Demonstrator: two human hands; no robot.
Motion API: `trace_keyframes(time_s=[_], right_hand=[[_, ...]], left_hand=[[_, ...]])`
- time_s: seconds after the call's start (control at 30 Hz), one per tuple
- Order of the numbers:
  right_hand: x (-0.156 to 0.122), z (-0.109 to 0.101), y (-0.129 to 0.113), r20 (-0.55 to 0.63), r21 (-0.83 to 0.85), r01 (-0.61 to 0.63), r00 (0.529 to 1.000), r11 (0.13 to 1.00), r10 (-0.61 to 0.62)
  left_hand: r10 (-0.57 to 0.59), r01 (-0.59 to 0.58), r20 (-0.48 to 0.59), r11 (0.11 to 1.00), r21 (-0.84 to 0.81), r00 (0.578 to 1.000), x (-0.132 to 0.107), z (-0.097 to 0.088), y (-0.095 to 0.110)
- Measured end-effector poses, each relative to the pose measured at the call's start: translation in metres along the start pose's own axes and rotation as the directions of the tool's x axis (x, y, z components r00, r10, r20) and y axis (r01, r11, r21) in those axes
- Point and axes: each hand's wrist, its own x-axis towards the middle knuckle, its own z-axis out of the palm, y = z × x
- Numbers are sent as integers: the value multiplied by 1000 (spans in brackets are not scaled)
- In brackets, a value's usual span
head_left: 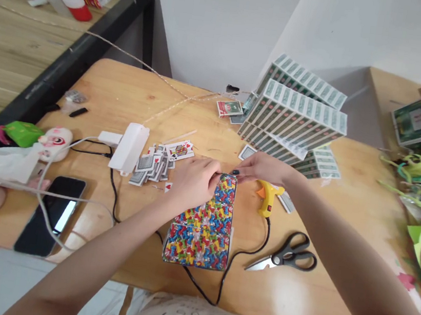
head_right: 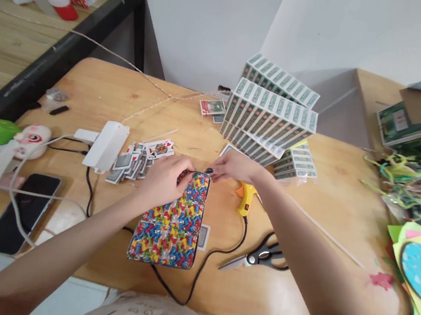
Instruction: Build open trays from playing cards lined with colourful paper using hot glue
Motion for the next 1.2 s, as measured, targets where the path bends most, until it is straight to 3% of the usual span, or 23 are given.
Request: trace_keyframes(time_s=[0.1, 0.4, 0.7, 0.87, 1.03, 1.2], right_hand=[[-1, -1, 1, 35, 36, -29, 999, 999, 28], [2, -3, -12, 36, -146, 28, 999, 989, -23], [6, -4, -23, 132, -145, 13, 991, 989, 6], [9, -6, -30, 184, -255, 58, 983, 965, -10], [9, -3, -38, 121, -451, 86, 992, 888, -35], [0, 9, -44, 56, -746, 164, 981, 645, -184]], left_hand=[[-1, 0, -6, 1000, -4, 1000, 0, 1, 0], [-1, 1, 16, 1000, 5, 1000, 0, 1, -2], [-6, 6, 21, 1000, 10, 1000, 0, 1, -1], [-1, 0, 21, 1000, 8, 1000, 0, 1, -2], [0, 0, 14, 1000, -5, 1000, 0, 1, -2], [12, -12, 5, 1000, -3, 1000, 0, 2, -3]])
